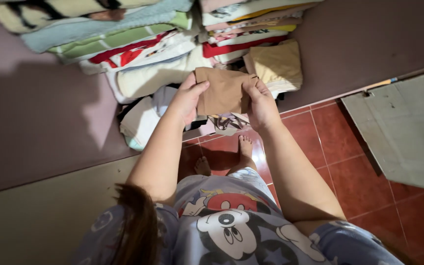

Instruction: Folding and stacking various pieces of laundry, including towels and clothes, inside a closet.

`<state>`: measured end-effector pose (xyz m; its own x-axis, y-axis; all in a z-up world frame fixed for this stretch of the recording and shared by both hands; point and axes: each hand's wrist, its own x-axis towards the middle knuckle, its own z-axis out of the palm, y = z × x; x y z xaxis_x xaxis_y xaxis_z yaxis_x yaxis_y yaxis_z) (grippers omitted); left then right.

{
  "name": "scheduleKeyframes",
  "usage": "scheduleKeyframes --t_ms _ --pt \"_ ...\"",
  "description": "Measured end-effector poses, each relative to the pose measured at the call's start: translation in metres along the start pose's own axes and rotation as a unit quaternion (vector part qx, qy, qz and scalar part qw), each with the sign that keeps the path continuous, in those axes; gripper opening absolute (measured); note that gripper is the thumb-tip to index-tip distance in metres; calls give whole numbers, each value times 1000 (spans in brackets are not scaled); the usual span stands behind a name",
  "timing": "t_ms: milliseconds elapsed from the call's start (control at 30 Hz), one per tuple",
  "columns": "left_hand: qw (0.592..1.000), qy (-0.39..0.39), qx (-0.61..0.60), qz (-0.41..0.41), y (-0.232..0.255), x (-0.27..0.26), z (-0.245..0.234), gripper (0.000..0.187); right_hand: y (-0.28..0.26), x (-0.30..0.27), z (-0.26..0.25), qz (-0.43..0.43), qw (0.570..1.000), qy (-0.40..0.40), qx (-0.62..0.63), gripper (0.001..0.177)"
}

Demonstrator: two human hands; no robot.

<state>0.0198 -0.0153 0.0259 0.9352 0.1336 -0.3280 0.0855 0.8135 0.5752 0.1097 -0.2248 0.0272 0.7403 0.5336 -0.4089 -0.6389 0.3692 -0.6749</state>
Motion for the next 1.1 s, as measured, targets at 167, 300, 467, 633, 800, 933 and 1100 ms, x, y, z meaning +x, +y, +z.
scheduleKeyframes --t_ms 167,300,467,633,800,933,1100 --pt "984 -32 166 48 -22 37 22 48 -34 7 -37 -81 981 66 -162 18" --pt "973 18 220 -73 -49 57 59 32 -96 33 -72 -192 914 97 -345 25" --pt "995 -49 54 -70 -131 99 73 25 -162 54 -24 -178 633 139 -741 22" --pt "987 143 10 -71 -160 136 88 22 -160 88 -59 -333 513 98 -785 39" --pt "973 206 52 -91 -146 150 107 29 -132 72 -127 -261 612 173 -726 26" --pt "940 230 249 -41 -149 158 111 41 -100 50 -141 -226 651 203 -696 26" --pt "930 200 309 14 -167 164 103 31 -98 54 -127 -194 685 241 -660 22"
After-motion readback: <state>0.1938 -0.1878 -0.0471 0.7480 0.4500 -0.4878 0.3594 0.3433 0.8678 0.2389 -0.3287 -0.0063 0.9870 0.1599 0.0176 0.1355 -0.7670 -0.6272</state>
